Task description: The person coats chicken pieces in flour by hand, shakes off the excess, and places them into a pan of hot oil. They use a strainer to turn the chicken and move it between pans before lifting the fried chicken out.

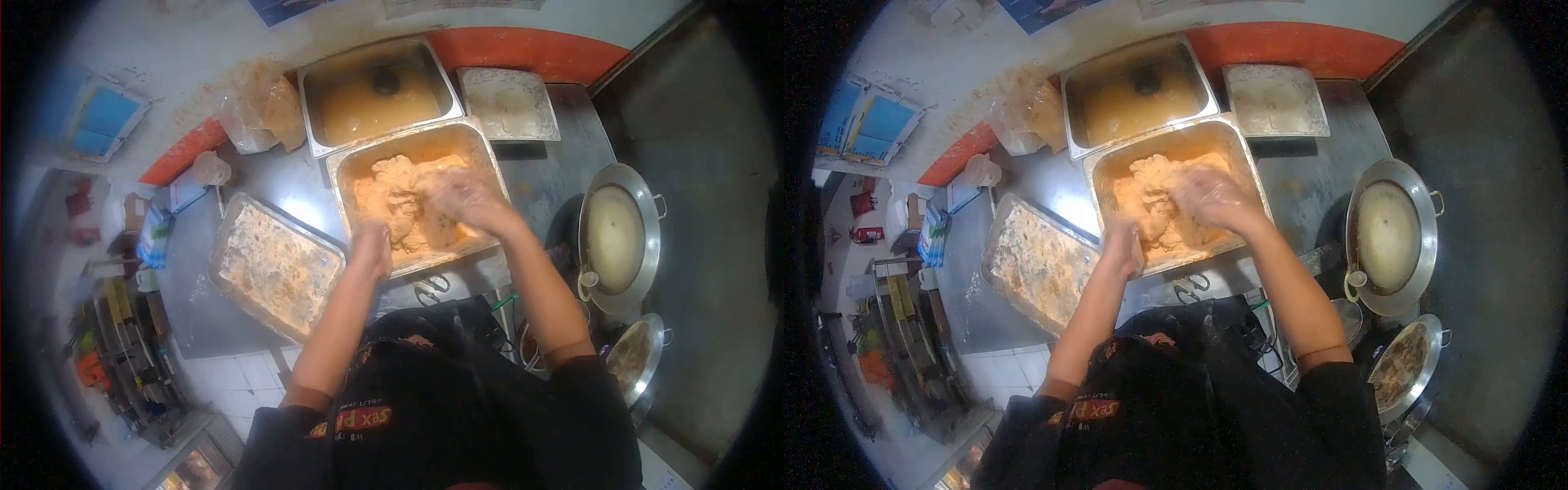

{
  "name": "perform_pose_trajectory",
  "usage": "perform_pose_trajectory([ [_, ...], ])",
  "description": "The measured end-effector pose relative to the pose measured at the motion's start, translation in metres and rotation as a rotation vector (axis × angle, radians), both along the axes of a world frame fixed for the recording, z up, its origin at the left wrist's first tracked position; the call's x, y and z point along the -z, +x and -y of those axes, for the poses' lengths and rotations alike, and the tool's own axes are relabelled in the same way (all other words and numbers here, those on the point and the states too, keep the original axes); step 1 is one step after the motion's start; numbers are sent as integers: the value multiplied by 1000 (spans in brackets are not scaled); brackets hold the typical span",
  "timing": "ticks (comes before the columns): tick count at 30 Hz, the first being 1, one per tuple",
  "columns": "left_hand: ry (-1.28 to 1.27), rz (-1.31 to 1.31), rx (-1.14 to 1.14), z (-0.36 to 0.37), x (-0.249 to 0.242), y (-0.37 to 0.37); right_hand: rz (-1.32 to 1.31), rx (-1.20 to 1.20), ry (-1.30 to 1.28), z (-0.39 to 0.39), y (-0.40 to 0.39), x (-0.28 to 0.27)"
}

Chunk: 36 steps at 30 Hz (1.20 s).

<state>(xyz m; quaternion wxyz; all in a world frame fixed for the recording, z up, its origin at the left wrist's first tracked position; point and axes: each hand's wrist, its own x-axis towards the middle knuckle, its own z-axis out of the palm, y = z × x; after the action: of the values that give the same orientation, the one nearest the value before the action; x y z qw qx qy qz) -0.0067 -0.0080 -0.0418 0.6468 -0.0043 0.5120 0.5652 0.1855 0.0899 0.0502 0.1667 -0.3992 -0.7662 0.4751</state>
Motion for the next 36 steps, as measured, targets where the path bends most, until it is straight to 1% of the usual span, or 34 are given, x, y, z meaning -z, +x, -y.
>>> perform_pose_trajectory([
  [1,-3,0,-3,0,9,-2,119,157,-9,-10,5,6],
  [2,-91,-56,78,0,19,-6,238,314,-19,-19,8,15],
  [3,-179,-111,159,1,26,-8,239,311,-23,-31,11,36],
  [4,-180,-111,158,-3,16,-2,270,226,48,-45,12,66],
  [5,-250,-81,107,-13,-3,10,299,142,127,-57,12,92],
  [6,-322,-50,54,-22,-14,17,297,140,132,-61,4,112],
  [7,-320,-51,48,-28,-7,17,276,283,92,-61,-11,130],
  [8,-211,-41,32,-34,9,15,252,424,47,-62,-27,138],
  [9,-103,-34,21,-37,20,13,247,420,45,-64,-40,138],
  [11,-67,-32,-14,-42,28,21,-58,457,-405,-66,-60,130],
  [12,-28,-24,-45,-44,29,24,-60,457,-404,-65,-67,111],
  [13,-25,-25,-44,-45,28,25,-54,363,-606,-64,-71,79],
  [14,-16,17,-41,-45,27,25,-48,265,-806,-62,-74,61],
  [15,-8,59,-38,-46,25,25,-50,268,-802,-60,-75,67],
  [17,-17,49,-9,-45,17,22,-219,163,-430,-57,-82,86],
  [18,-39,43,18,-41,12,20,119,117,-387,-51,-83,43],
  [19,-47,39,19,-42,2,18,115,117,-395,-46,-84,41],
  [21,3,158,12,-39,-26,19,284,-120,288,-32,-82,45],
  [22,-10,82,23,-37,-36,19,275,-45,377,-21,-82,31],
  [23,-19,88,26,-31,-29,18,281,-44,368,-12,-73,14],
  [24,-53,87,54,-25,-19,16,222,-29,445,-5,-59,-9],
  [25,-75,84,79,-25,-19,14,159,-16,533,-8,-46,-22],
  [26,-68,83,77,-21,-19,10,158,-17,540,-16,-30,-16],
  [28,-150,190,138,-4,-26,4,584,-126,220,-27,-4,17],
  [29,-157,190,140,-4,-10,1,583,-125,213,-17,-3,36],
  [30,-168,185,161,-11,19,-2,384,122,-274,-5,-1,56],
  [31,-171,177,181,-22,33,-5,156,364,-744,0,-1,70],
  [32,-165,175,182,-29,29,-1,154,364,-738,1,-6,80],
  [34,10,346,102,-34,12,17,246,93,-310,12,-23,86],
  [35,13,346,109,-35,1,23,245,101,-307,16,-32,83],
  [36,-12,278,73,-33,-13,29,-1,318,-621,19,-43,67],
])
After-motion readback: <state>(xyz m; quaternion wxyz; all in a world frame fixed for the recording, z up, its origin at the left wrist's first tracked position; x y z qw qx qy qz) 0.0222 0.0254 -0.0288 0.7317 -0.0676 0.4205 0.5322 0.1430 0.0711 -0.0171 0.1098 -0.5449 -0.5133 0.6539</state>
